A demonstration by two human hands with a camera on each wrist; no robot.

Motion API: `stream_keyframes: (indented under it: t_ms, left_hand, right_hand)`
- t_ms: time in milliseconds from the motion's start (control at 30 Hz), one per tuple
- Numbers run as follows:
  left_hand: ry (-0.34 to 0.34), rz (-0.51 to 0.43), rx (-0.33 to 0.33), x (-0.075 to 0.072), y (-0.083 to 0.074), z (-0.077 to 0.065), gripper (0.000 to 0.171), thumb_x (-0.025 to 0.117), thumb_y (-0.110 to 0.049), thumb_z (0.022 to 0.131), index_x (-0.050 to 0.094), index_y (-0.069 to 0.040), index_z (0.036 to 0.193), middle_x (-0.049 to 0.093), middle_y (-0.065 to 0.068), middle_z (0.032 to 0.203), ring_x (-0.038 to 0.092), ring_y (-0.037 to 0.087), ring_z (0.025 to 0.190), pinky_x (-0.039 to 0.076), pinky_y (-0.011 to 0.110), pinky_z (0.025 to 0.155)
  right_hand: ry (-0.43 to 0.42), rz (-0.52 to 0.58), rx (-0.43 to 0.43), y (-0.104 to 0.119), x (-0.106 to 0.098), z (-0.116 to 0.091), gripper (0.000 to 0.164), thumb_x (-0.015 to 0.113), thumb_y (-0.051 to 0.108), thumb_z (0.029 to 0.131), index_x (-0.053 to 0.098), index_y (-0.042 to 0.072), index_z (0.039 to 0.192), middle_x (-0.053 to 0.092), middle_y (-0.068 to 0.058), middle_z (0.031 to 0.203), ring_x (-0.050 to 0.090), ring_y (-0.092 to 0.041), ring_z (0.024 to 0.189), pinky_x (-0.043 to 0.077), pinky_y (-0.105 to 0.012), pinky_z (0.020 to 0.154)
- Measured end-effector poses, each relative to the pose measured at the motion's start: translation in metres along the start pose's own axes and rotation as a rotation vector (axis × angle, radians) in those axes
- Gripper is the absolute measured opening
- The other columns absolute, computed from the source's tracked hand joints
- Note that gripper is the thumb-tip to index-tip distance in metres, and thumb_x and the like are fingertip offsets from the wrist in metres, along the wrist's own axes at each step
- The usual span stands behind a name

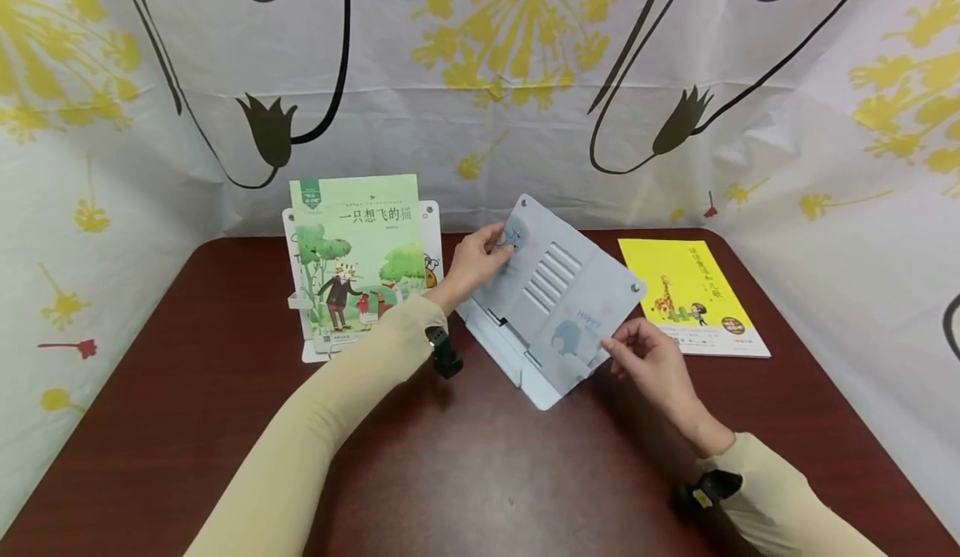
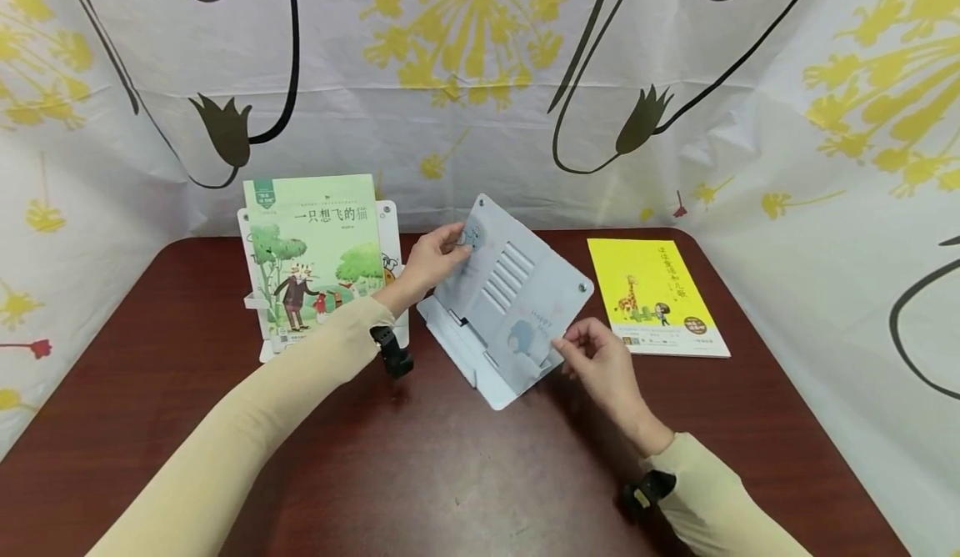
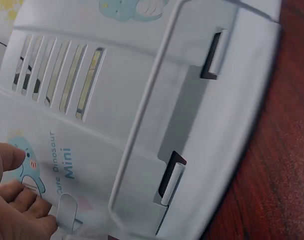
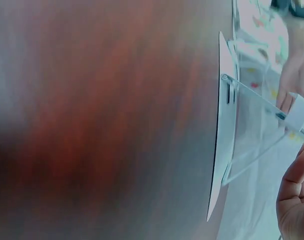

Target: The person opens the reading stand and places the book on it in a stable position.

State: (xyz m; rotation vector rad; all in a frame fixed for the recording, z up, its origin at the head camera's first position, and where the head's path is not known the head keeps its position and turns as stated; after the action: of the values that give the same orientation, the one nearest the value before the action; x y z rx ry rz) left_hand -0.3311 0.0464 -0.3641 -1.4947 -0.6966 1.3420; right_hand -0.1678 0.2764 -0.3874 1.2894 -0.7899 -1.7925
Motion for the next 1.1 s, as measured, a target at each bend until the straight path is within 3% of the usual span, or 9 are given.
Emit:
stream_keyframes:
  t_ms: [233,467,767,1100]
  left_hand:
    - [-0.069,0.000,-0.030,-0.006,0.001,-0.007,0.055,0.059,-0.017,0.097,0.041,-0.007,0.148,0.047,0.014,0.150,0.049,0.027,0.137,0.043,0.035,0.110]
    - [-0.134,-0.037,-0.022,-0.010,0.005,-0.021,0.058,0.058,-0.015,0.097,0.037,-0.004,0.149,0.044,0.015,0.152,0.046,0.029,0.139,0.041,0.038,0.113]
    - [-0.234,-0.182,-0.044,-0.009,0.014,-0.033,0.052,0.056,-0.006,0.096,0.043,-0.005,0.146,0.049,0.015,0.148,0.050,0.027,0.136,0.043,0.033,0.110]
    - [-0.312,-0.164,-0.024,-0.008,0.020,-0.041,0.046,0.058,-0.007,0.096,0.050,-0.007,0.142,0.058,0.014,0.139,0.058,0.026,0.127,0.049,0.034,0.103]
  right_hand:
    - [-0.054,-0.083,0.107,-0.020,-0.015,0.031,0.023,0.064,0.019,0.095,0.059,-0.003,0.100,0.065,-0.012,0.081,0.058,-0.005,0.059,0.053,-0.020,0.056]
    - [-0.092,-0.133,0.134,-0.030,-0.018,0.059,0.028,0.062,0.027,0.096,0.061,0.001,0.105,0.064,0.000,0.083,0.058,-0.005,0.063,0.053,-0.016,0.060]
    - [-0.117,-0.164,0.220,-0.037,-0.017,0.085,0.035,0.057,0.036,0.098,0.061,0.005,0.114,0.064,-0.012,0.104,0.055,-0.013,0.082,0.047,-0.010,0.065]
    - [-0.132,-0.154,0.292,-0.040,-0.014,0.111,0.035,0.057,0.033,0.098,0.061,0.004,0.117,0.061,-0.013,0.108,0.053,-0.019,0.091,0.043,-0.009,0.066]
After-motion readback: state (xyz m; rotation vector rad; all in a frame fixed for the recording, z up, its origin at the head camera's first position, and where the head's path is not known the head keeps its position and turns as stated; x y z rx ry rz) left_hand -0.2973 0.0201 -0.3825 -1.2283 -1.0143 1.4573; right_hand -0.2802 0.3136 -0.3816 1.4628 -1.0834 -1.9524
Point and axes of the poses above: each hand's wrist, its own z-axis towards the middle knuckle, its own x-axis out of the palm, y = z × x, the point moved 4 cm from there along z, towards the middle knuckle
